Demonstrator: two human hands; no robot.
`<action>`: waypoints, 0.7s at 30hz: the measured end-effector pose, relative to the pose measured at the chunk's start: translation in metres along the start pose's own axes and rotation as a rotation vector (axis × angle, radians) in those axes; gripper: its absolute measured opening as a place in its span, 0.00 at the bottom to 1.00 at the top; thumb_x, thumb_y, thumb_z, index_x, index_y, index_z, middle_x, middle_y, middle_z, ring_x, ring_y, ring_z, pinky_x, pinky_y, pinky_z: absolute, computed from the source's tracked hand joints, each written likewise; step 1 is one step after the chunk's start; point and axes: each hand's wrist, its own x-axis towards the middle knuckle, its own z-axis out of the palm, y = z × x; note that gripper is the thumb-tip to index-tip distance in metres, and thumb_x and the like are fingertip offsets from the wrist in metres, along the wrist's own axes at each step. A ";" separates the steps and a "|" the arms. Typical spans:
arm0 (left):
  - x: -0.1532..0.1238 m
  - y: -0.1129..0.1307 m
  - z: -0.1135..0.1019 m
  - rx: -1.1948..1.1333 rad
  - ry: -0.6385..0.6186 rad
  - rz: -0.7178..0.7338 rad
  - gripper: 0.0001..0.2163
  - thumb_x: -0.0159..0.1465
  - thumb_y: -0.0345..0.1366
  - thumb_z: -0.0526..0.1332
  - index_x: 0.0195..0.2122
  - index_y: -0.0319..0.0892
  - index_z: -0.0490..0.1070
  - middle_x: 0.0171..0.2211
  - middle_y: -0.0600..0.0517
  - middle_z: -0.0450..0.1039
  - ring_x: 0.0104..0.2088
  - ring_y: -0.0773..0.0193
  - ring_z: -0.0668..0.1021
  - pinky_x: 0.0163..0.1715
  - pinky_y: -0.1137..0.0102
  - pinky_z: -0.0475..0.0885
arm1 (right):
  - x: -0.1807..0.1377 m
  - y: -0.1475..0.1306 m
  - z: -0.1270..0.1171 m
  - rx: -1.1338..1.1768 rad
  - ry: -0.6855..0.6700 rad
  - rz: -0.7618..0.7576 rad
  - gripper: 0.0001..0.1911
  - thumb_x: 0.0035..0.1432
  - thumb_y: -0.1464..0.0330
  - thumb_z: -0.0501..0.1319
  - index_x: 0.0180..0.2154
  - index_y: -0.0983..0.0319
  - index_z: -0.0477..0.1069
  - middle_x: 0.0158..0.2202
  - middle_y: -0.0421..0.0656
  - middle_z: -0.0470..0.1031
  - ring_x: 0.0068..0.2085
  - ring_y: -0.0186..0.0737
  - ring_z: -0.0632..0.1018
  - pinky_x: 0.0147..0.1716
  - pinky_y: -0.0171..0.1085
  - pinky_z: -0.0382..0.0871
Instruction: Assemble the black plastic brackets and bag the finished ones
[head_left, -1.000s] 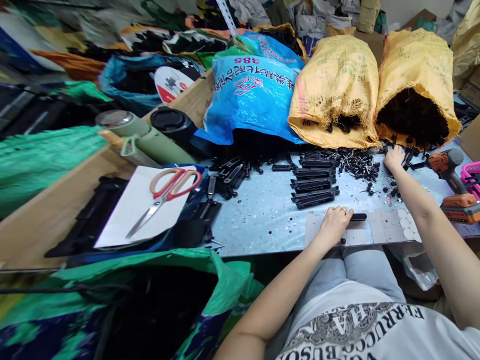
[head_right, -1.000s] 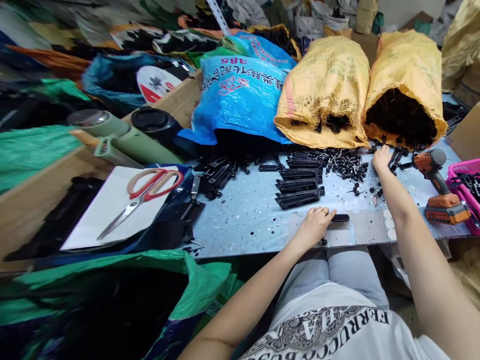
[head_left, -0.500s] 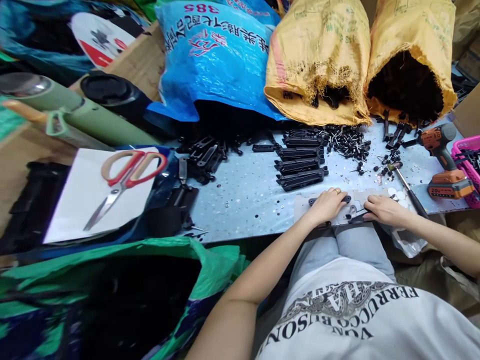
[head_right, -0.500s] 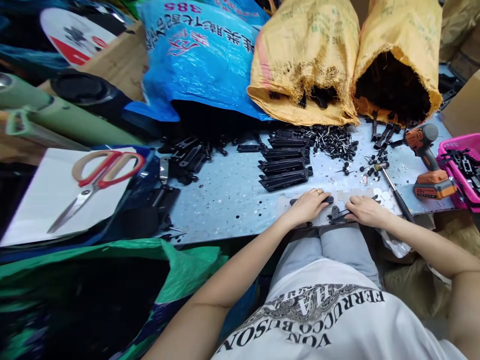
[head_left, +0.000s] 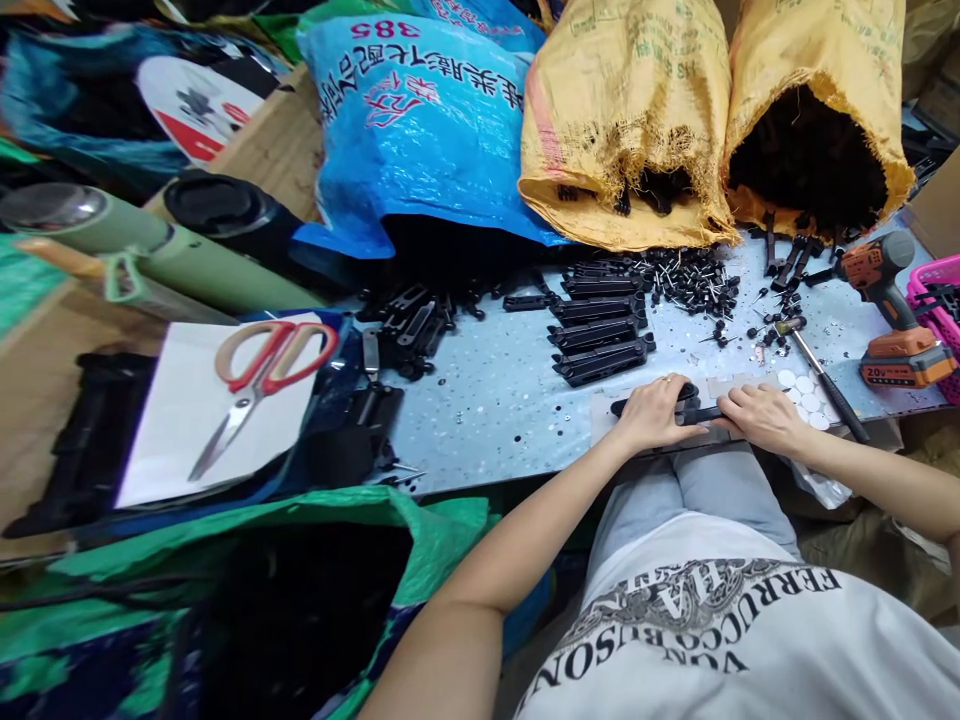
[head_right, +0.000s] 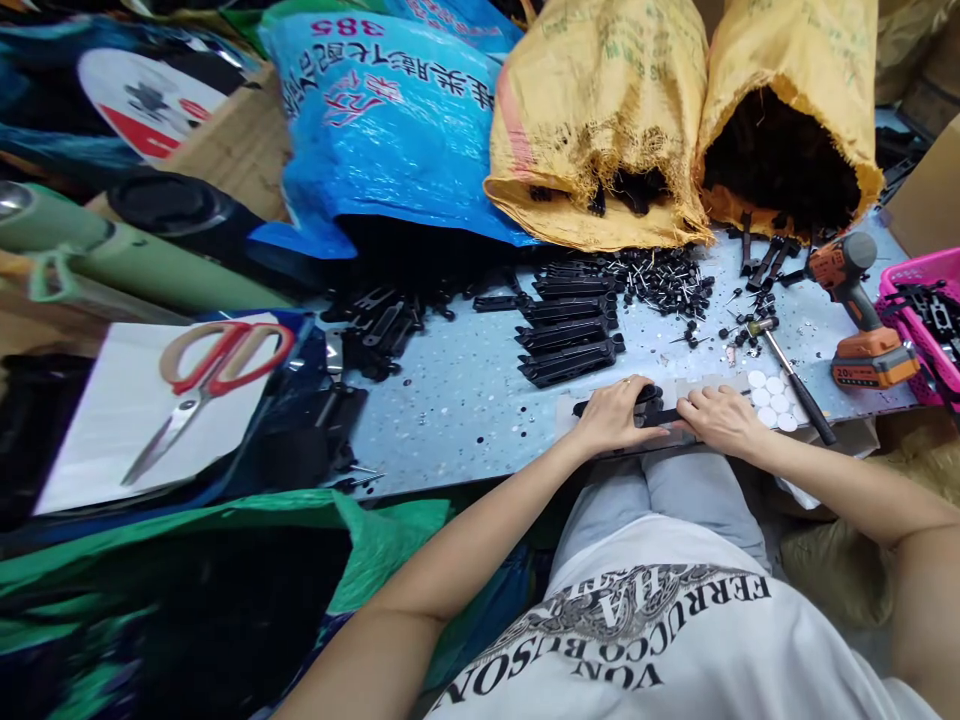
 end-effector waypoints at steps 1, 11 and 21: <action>-0.001 -0.002 0.002 -0.002 0.025 0.007 0.30 0.51 0.58 0.62 0.46 0.41 0.62 0.39 0.46 0.72 0.40 0.53 0.75 0.37 0.65 0.68 | 0.001 0.000 -0.003 -0.012 0.002 -0.009 0.21 0.68 0.59 0.41 0.41 0.62 0.67 0.36 0.48 0.72 0.36 0.42 0.72 0.31 0.38 0.51; -0.010 -0.008 0.015 -0.034 0.240 0.081 0.22 0.58 0.53 0.59 0.44 0.40 0.66 0.38 0.46 0.74 0.40 0.56 0.77 0.38 0.66 0.70 | 0.015 0.005 -0.034 -0.071 -0.029 -0.094 0.17 0.68 0.61 0.42 0.42 0.62 0.66 0.37 0.48 0.71 0.37 0.41 0.70 0.31 0.38 0.50; 0.032 0.007 0.004 0.009 -0.037 0.025 0.23 0.61 0.52 0.55 0.50 0.40 0.64 0.44 0.45 0.72 0.46 0.56 0.74 0.44 0.65 0.68 | 0.005 0.037 0.021 0.023 0.075 -0.019 0.20 0.65 0.55 0.47 0.36 0.63 0.69 0.33 0.45 0.73 0.36 0.40 0.70 0.33 0.37 0.53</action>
